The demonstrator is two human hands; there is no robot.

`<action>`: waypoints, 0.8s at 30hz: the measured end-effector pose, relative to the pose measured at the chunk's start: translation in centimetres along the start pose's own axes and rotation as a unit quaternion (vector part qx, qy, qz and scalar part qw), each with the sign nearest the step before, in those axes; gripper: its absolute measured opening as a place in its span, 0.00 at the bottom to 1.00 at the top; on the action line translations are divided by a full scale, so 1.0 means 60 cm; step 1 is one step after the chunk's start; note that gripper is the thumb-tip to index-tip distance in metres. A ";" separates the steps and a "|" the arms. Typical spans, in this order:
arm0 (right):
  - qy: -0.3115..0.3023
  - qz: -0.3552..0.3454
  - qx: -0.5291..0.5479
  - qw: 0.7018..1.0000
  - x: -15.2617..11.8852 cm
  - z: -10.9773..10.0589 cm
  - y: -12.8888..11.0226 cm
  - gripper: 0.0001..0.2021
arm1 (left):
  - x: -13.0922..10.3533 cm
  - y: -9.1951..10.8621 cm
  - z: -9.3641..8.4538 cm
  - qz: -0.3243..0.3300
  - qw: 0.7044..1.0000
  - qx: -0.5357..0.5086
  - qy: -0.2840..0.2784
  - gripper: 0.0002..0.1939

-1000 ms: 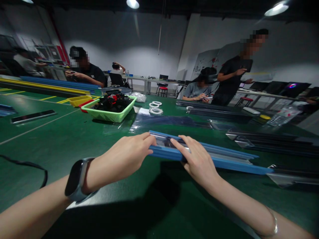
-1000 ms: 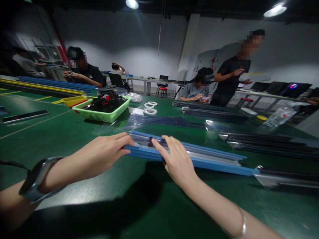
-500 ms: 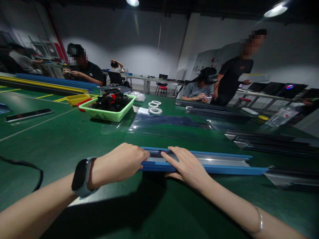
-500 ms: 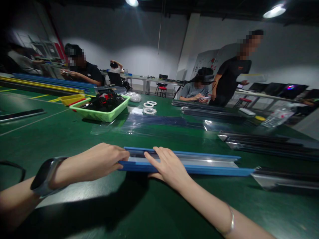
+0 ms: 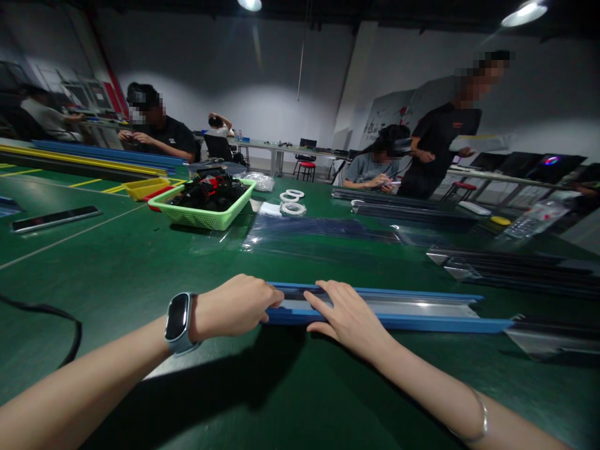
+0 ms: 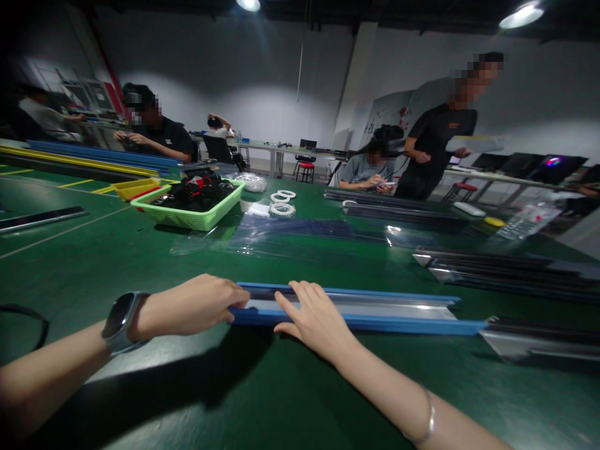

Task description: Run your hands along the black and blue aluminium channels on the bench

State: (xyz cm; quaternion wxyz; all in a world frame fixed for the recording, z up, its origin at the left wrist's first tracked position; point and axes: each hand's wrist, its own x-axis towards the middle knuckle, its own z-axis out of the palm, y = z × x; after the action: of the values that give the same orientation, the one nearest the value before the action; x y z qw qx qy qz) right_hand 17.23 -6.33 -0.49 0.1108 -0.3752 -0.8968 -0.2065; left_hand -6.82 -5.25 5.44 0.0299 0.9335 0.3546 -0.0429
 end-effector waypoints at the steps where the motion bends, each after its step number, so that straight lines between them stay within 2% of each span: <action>1: -0.001 0.002 -0.001 1.000 0.000 0.000 -0.001 0.26 | 0.001 0.000 0.002 0.001 1.000 -0.001 0.002 0.04; 14: -0.027 0.005 0.003 1.000 -0.025 0.003 0.010 0.25 | 0.014 0.017 0.015 0.017 1.000 -0.019 0.017 0.04; 24: -0.010 0.004 0.010 1.000 -0.039 0.001 0.015 0.24 | 0.016 0.026 0.023 0.031 0.998 -0.032 0.033 0.04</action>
State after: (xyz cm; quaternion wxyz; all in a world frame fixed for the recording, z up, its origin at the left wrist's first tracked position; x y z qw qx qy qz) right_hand 19.49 -7.16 -1.11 0.1061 -0.3800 -0.8983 -0.1934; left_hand -5.15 -5.94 4.00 0.0495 0.9437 0.3271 0.0007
